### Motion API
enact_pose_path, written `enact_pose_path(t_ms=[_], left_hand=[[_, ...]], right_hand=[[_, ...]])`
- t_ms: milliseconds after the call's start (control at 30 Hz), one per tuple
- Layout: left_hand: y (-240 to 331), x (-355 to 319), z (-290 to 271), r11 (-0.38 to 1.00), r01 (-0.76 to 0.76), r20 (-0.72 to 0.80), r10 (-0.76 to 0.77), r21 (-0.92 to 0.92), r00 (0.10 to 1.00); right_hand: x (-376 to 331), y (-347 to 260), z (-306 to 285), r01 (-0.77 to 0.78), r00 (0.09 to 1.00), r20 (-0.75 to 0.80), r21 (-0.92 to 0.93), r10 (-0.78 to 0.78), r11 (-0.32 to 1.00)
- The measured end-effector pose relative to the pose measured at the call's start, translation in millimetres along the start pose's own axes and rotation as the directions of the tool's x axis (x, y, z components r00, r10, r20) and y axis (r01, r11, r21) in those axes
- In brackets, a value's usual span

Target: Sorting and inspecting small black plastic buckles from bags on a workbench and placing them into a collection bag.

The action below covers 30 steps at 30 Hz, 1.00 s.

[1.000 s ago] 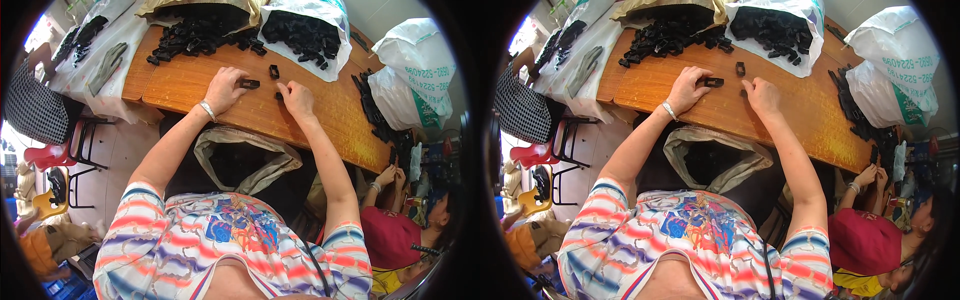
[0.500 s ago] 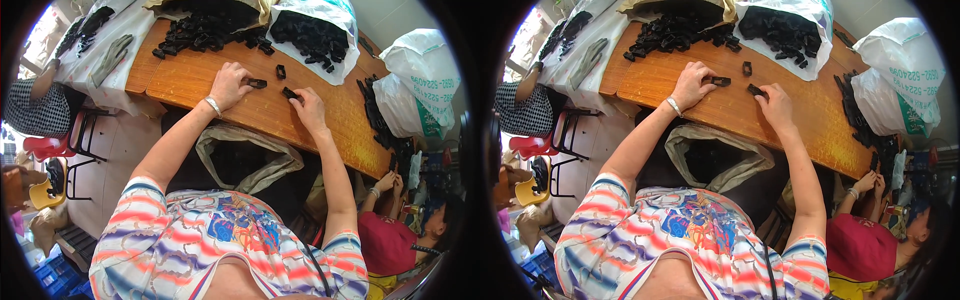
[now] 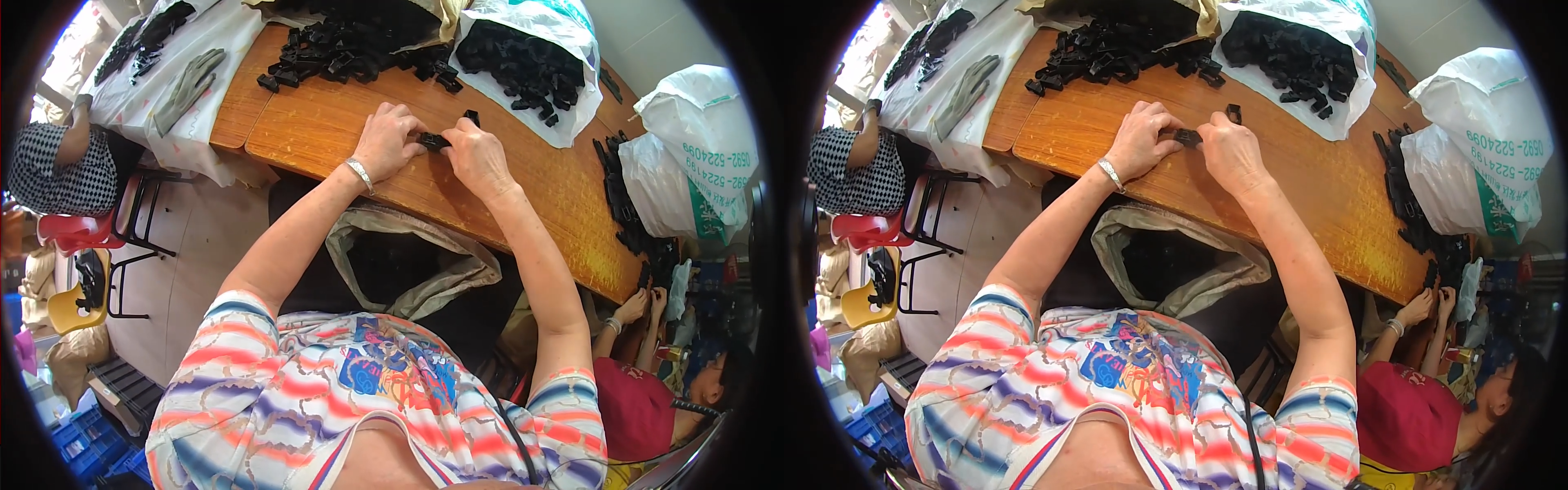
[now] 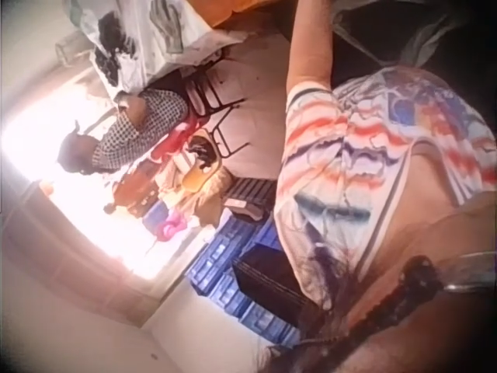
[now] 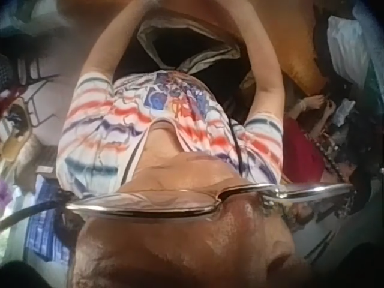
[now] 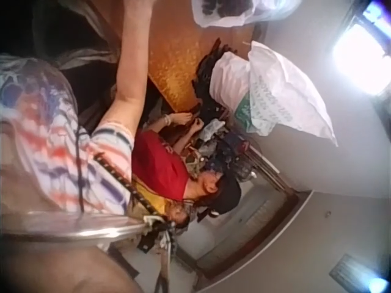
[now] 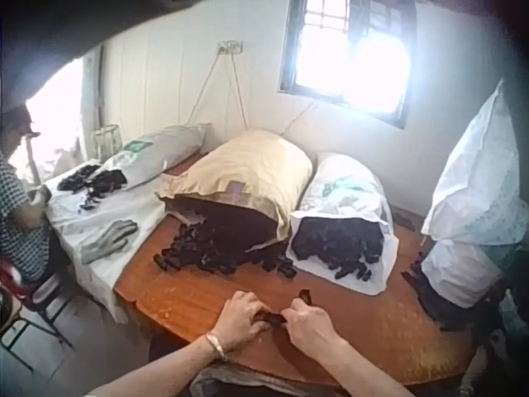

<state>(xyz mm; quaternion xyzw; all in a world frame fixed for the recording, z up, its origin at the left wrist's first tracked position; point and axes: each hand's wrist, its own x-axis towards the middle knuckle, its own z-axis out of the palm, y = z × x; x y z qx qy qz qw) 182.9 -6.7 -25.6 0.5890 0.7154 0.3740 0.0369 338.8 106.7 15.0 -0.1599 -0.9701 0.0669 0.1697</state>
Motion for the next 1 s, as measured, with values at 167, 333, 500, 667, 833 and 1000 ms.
enact_pose_path(t_ms=[167, 333, 500, 667, 833, 1000], left_hand=[[-1, 0, 0, 1.0, 0.022, 0.015, -0.022, -0.006, 1.0], [-2, -4, 1, 1.0, 0.003, -0.006, -0.003, -0.002, 1.0], [-1, 1, -6, 0.998, -0.056, 0.138, 0.058, -0.025, 0.989], [-27, 31, -12, 0.909, 0.021, 0.213, 0.076, -0.417, 0.974], [-10, 83, 13, 0.995, -0.014, -0.028, 0.017, 0.099, 0.999], [6, 97, 29, 0.956, -0.273, 0.076, 0.266, 0.11, 0.961]], right_hand=[[-4, -14, 11, 0.099, 0.995, 0.04, -0.256, -0.092, 0.962], [-14, -27, 32, 0.182, 0.983, 0.123, -0.594, -0.135, 0.783], [-20, -12, 27, 0.095, 0.995, 0.028, -0.402, -0.092, 0.911], [-77, -51, -12, -0.053, 0.999, 0.011, 0.134, 0.052, 0.99], [-137, -80, 3, 0.022, 0.944, 0.309, 0.28, -0.112, 0.96], [-111, -37, -11, -0.029, 0.993, 0.116, 0.25, 0.0, 0.968]])
